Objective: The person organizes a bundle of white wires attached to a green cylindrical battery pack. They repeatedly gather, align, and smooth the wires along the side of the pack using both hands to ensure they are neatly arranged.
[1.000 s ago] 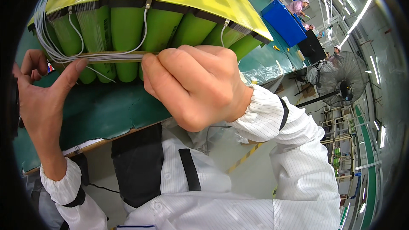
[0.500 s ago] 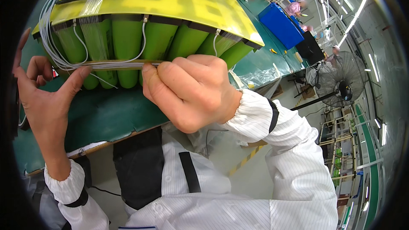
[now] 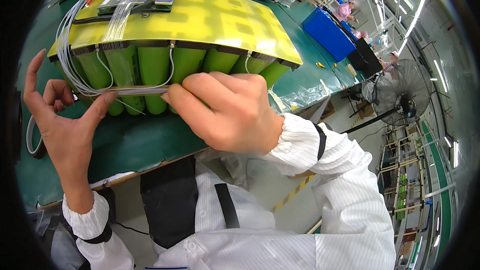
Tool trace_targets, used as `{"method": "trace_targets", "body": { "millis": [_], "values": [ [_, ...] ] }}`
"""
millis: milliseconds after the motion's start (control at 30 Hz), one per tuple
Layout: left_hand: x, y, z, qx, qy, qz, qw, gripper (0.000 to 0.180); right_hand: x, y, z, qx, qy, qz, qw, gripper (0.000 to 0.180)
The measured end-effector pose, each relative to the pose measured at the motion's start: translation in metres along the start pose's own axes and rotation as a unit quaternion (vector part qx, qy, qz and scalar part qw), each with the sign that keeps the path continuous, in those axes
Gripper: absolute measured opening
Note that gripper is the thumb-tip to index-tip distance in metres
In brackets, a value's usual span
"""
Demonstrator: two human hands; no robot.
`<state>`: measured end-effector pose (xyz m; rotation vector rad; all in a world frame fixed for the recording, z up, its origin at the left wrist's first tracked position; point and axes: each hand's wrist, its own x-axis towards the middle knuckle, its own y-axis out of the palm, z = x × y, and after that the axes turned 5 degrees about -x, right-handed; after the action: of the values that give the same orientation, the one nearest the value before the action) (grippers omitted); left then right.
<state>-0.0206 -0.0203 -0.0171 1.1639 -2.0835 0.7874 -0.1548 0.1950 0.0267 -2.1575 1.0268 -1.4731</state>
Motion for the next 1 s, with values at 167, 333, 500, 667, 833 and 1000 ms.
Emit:
{"method": "trace_targets", "body": {
  "millis": [167,333,500,667,833,1000],
  "values": [
    [0.001,0.003,-0.004,-0.005,0.0,-0.007,1.0,0.1,0.003,-0.002,0.01,0.011,0.075,0.002,0.997,0.021],
    [0.001,0.002,-0.006,-0.016,-0.004,-0.001,1.0,0.1,-0.007,0.008,-0.003,0.005,0.012,-0.05,0.999,0.018],
    [0.001,0.002,-0.006,-0.03,-0.016,0.002,0.999,0.1,-0.004,0.008,0.001,0.015,-0.029,-0.036,0.999,0.027],
    [0.002,0.001,-0.005,-0.016,-0.007,0.004,1.0,0.099,0.003,0.003,0.008,0.001,-0.037,-0.04,0.998,0.031],
    [0.001,0.001,-0.007,-0.027,-0.013,0.005,1.0,0.098,0.012,0.012,0.015,-0.021,-0.012,-0.008,1.0,0.03],
    [0.001,0.002,-0.006,-0.033,-0.014,0.003,0.999,0.098,0.008,0.021,0.018,-0.009,0.001,-0.032,0.999,0.031]
  ]
}}
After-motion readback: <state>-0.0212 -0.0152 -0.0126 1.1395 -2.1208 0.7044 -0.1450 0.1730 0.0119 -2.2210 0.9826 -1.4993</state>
